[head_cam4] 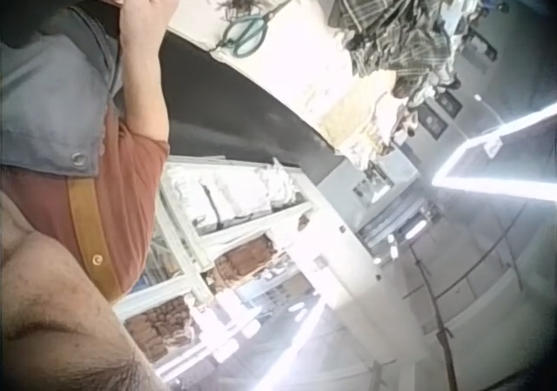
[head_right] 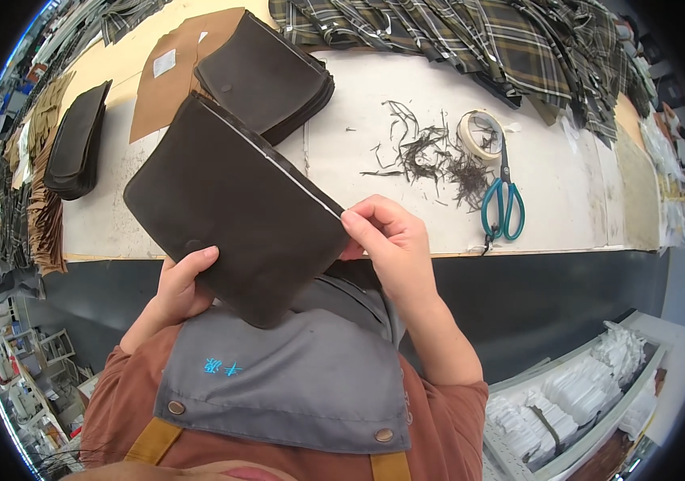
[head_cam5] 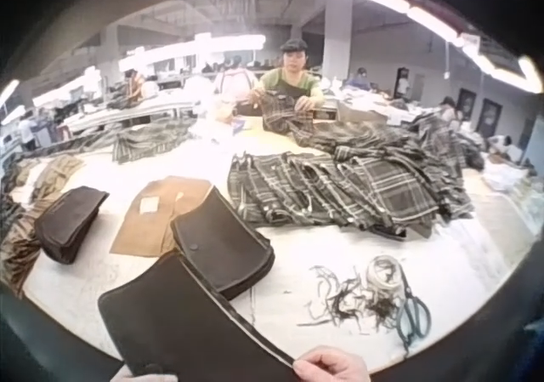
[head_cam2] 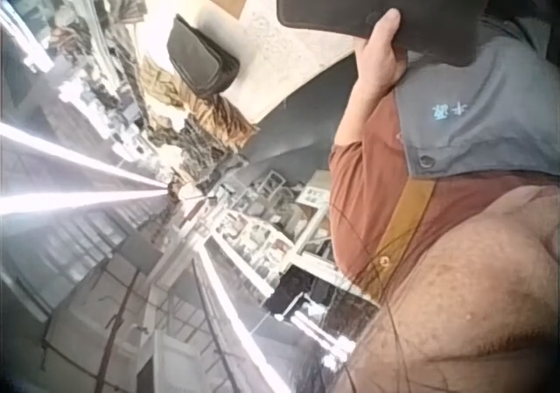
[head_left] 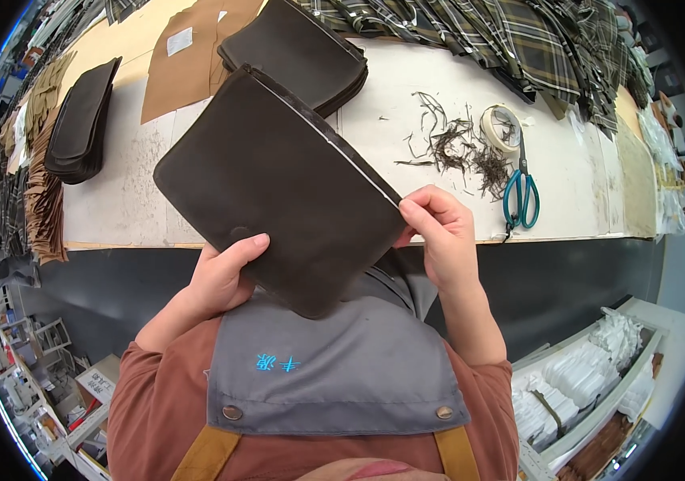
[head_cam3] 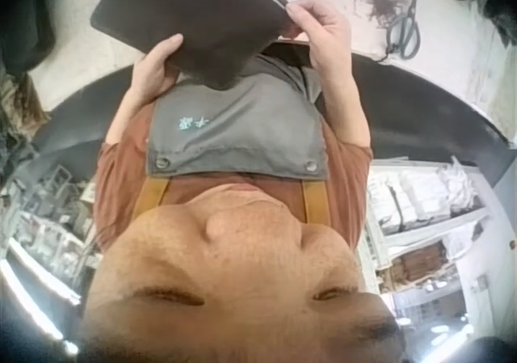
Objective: Trimming excess material from leather bag components using scissors on a workshop table.
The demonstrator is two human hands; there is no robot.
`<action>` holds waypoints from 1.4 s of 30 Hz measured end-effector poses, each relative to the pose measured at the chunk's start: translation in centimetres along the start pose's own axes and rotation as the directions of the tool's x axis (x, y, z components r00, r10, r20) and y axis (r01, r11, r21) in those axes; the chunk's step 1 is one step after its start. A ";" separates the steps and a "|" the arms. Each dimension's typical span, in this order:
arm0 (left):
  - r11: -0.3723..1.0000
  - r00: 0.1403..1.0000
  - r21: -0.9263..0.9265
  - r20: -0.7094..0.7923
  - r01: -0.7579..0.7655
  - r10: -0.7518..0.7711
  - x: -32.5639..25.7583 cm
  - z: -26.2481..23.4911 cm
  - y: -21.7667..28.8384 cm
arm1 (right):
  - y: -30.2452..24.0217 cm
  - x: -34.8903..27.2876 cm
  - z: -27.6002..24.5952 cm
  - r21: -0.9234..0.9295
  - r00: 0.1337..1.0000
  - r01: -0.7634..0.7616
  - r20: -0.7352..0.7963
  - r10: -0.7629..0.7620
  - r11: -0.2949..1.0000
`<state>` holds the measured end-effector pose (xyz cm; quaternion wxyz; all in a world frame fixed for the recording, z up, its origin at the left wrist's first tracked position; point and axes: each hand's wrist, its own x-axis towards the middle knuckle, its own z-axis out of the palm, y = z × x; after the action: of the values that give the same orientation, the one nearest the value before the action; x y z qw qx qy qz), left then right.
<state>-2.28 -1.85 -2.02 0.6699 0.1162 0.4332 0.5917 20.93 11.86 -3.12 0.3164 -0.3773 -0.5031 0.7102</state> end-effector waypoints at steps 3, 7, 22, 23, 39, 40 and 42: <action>0.999 0.999 0.008 -0.034 0.036 -0.036 0.1 -0.2 0.5 | 0.1 0.5 -2.0 -0.065 0.973 0.140 -0.177 -0.149 0.988; 0.999 0.996 -0.016 -0.079 0.038 -0.039 0.0 -0.5 0.6 | -0.6 1.0 -7.9 -0.752 0.790 0.070 -0.359 -0.496 0.656; 0.998 0.995 -0.034 -0.083 0.057 -0.059 0.4 -1.0 0.3 | 1.8 1.1 -19.4 -0.889 0.824 -0.436 -0.456 -0.335 0.139; 0.998 0.995 -0.040 -0.088 0.052 -0.056 0.4 -1.0 0.4 | 2.2 1.1 -19.6 -0.872 0.792 -0.425 -0.489 -0.367 0.245; 0.996 0.991 -0.081 -0.128 0.025 -0.035 0.1 -1.3 0.6 | -2.0 -1.9 -4.5 -0.629 0.992 -0.111 -0.021 0.126 0.769; 0.998 0.988 -0.061 -0.147 0.027 -0.036 0.0 -1.2 0.7 | -2.1 -2.0 -4.3 -0.621 0.988 -0.120 0.002 0.155 0.774; 0.998 0.987 -0.064 -0.155 0.025 -0.034 -0.1 -1.2 0.9 | -2.0 -2.1 -4.0 -0.617 0.982 -0.131 0.027 0.187 0.776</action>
<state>-3.76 -2.13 -2.17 0.6459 0.0422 0.4673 0.6022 25.57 12.65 -1.59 0.0940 -0.4695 -0.6853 0.5488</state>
